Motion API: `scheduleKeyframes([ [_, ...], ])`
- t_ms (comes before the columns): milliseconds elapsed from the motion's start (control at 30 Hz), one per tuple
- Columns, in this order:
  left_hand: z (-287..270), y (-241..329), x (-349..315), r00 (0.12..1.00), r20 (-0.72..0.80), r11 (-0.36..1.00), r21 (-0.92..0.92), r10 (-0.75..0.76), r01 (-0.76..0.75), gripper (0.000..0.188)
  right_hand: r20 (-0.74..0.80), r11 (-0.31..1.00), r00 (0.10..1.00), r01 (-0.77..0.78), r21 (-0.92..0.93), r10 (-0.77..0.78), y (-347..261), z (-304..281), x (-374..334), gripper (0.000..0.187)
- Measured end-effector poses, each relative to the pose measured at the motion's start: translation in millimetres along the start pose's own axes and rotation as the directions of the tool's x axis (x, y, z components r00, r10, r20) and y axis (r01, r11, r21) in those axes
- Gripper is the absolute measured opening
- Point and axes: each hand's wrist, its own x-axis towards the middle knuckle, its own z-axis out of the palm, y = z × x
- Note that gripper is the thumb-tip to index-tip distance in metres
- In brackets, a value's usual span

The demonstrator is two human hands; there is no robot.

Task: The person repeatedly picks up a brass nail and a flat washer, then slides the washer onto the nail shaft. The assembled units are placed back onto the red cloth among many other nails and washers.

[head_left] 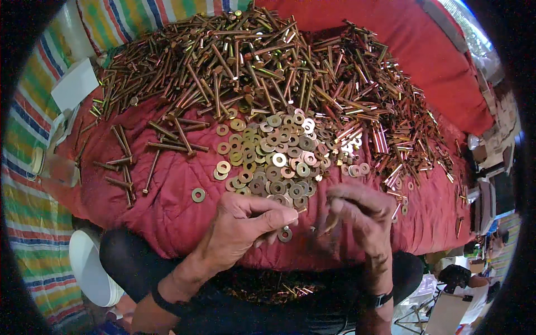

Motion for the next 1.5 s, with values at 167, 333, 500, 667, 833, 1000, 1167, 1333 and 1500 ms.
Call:
scheduleKeyframes([
  [167, -5, 3, -1, 0.987, 0.132, 0.996, 0.017, -0.090, 0.089, 0.027, 0.111, 0.999, 0.994, 0.006, 0.046, -0.011, -8, 5, -16, 0.029],
  [333, -9, 0, 0, 0.943, 0.247, 0.957, -0.129, -0.224, 0.261, 0.028, 0.213, 0.923, 0.930, 0.340, -0.180, -0.301, -3, 2, -15, 0.030],
  [500, -11, -1, 1, 0.889, 0.323, 0.905, -0.166, -0.324, 0.391, 0.031, 0.247, 0.894, 0.906, 0.395, -0.212, -0.342, 2, 1, -17, 0.031],
  [667, -10, -2, 2, 0.877, 0.359, 0.887, -0.214, -0.319, 0.409, 0.032, 0.246, 0.890, 0.913, 0.383, -0.248, -0.325, 1, 1, -21, 0.033],
  [833, -10, -2, 1, 0.865, 0.381, 0.872, -0.230, -0.327, 0.431, 0.032, 0.250, 0.875, 0.900, 0.417, -0.248, -0.358, 0, 1, -21, 0.034],
  [1000, -9, -4, 0, 0.859, 0.393, 0.858, -0.256, -0.328, 0.445, 0.033, 0.251, 0.880, 0.893, 0.428, -0.207, -0.375, 1, 0, -21, 0.033],
  [1167, -9, -7, 1, 0.856, 0.408, 0.882, -0.204, -0.318, 0.425, 0.033, 0.256, 0.872, 0.887, 0.441, -0.214, -0.386, 2, 3, -21, 0.031],
  [1333, -4, -4, -1, 0.962, 0.251, 0.989, 0.123, -0.108, 0.079, 0.028, 0.267, 0.836, 0.895, 0.435, -0.334, -0.358, 0, 4, -22, 0.025],
  [1500, 2, 0, -7, 0.959, 0.220, 0.881, 0.397, 0.179, -0.256, 0.018, 0.199, 0.930, 0.977, 0.144, -0.338, -0.079, -2, 7, -28, 0.015],
])
